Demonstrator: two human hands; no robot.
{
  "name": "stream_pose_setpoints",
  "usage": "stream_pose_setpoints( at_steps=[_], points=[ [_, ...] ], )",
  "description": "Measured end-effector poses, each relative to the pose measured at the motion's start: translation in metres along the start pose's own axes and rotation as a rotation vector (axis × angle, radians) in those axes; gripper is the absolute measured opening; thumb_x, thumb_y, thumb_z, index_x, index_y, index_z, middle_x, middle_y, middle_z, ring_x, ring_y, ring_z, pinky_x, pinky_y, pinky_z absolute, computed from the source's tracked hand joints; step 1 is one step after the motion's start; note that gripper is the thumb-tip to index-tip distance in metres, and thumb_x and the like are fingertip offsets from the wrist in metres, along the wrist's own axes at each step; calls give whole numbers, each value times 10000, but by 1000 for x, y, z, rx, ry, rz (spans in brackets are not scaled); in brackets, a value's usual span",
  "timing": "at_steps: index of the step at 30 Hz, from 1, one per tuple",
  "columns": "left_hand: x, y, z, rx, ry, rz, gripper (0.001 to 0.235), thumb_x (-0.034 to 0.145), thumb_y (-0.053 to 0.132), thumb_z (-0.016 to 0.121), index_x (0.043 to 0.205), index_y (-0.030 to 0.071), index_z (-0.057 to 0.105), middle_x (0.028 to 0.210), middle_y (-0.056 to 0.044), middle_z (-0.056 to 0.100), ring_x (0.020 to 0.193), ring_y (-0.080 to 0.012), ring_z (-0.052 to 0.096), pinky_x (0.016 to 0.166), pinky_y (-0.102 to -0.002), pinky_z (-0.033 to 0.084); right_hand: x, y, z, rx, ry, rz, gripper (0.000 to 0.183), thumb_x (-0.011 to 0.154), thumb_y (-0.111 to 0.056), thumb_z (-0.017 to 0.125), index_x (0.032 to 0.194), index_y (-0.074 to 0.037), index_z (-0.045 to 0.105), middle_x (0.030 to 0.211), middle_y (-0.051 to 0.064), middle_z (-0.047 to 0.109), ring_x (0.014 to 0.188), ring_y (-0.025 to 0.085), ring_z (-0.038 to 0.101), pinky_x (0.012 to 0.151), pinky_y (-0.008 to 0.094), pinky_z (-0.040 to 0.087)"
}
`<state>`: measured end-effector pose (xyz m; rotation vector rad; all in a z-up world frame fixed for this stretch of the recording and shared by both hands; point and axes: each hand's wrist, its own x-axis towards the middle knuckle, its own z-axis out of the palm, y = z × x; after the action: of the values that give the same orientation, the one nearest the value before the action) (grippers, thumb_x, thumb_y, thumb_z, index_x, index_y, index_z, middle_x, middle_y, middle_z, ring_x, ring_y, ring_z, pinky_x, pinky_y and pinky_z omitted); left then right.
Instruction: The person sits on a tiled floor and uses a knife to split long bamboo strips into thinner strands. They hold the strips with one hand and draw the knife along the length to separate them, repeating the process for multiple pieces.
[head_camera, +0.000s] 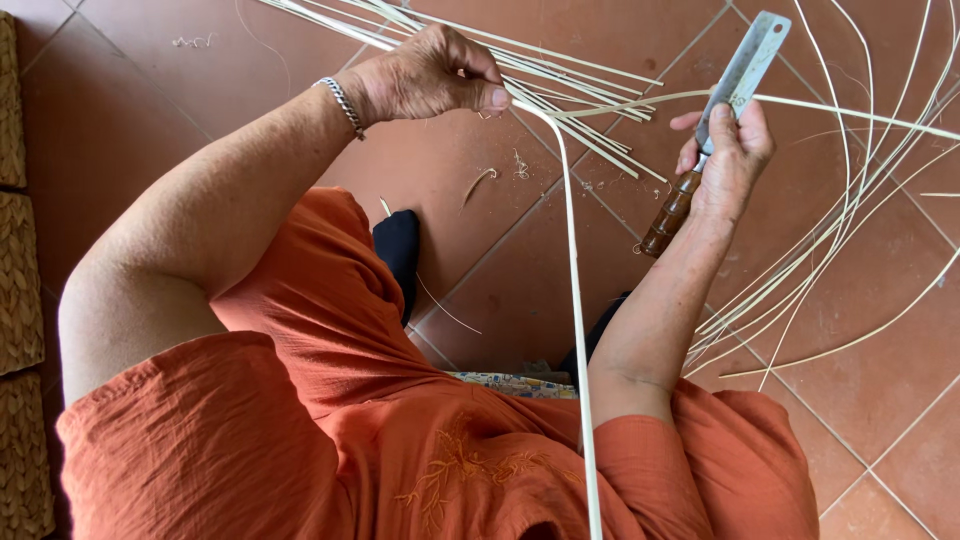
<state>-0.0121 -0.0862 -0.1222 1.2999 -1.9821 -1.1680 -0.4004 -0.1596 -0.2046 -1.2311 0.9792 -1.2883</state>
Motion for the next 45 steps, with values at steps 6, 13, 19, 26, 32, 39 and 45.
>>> stream_pose_setpoints(
  at_steps=[6, 13, 19, 26, 32, 39, 45],
  points=[
    [8, -8, 9, -41, -15, 24, 222, 977, 330, 748, 1044, 124, 797, 941, 3, 781, 928, -93, 740, 903, -308, 607, 7, 20, 0, -7, 48, 87, 196, 1131, -114, 540, 1246, 2, 648, 883, 194, 743, 483, 131, 519, 430, 277, 404],
    [10, -14, 12, -10, 44, -32, 197, 958, 303, 772, 1018, 117, 800, 895, -23, 777, 838, -94, 719, 805, -296, 618, 8, 22, -8, 86, 79, 88, 255, 1152, -138, 507, 1341, 0, 609, 924, 187, 749, 518, 133, 552, 450, 292, 443],
    [4, -13, 2, -94, 118, -56, 216, 990, 312, 766, 989, 99, 801, 852, -16, 752, 731, -78, 675, 722, -267, 601, -31, -45, 15, 357, -76, -8, 407, 1146, -195, 499, 1526, -57, 549, 868, 178, 701, 497, 116, 490, 458, 291, 409],
    [10, 4, 19, -59, 99, -99, 213, 968, 327, 744, 1012, 126, 798, 811, -1, 749, 680, -62, 645, 675, -263, 595, -55, -49, 109, 157, -386, 154, 204, 1115, -161, 539, 1275, -36, 564, 877, 184, 725, 522, 109, 528, 482, 232, 414],
    [8, 15, 24, -7, 112, -6, 221, 999, 323, 733, 998, 116, 810, 836, 22, 770, 737, -22, 673, 682, -246, 583, -67, -42, 131, 45, -465, 98, 199, 1153, -148, 501, 1271, -10, 581, 893, 165, 715, 544, 84, 499, 499, 222, 393],
    [5, 25, 21, -44, 59, -177, 269, 1003, 344, 728, 974, 87, 802, 696, -1, 711, 592, -77, 607, 565, -275, 538, -72, -42, 146, 48, -468, 61, 212, 1139, -167, 467, 1288, -29, 529, 826, 113, 686, 490, 57, 470, 457, 204, 384],
    [8, 24, 14, 550, 403, 121, 344, 1051, 353, 706, 1225, 57, 687, 1096, -133, 718, 1000, -230, 651, 871, -404, 538, -63, -36, 146, -17, -381, 153, 161, 1117, -129, 481, 1209, -28, 567, 772, 105, 679, 458, 48, 444, 422, 197, 354]
  ],
)
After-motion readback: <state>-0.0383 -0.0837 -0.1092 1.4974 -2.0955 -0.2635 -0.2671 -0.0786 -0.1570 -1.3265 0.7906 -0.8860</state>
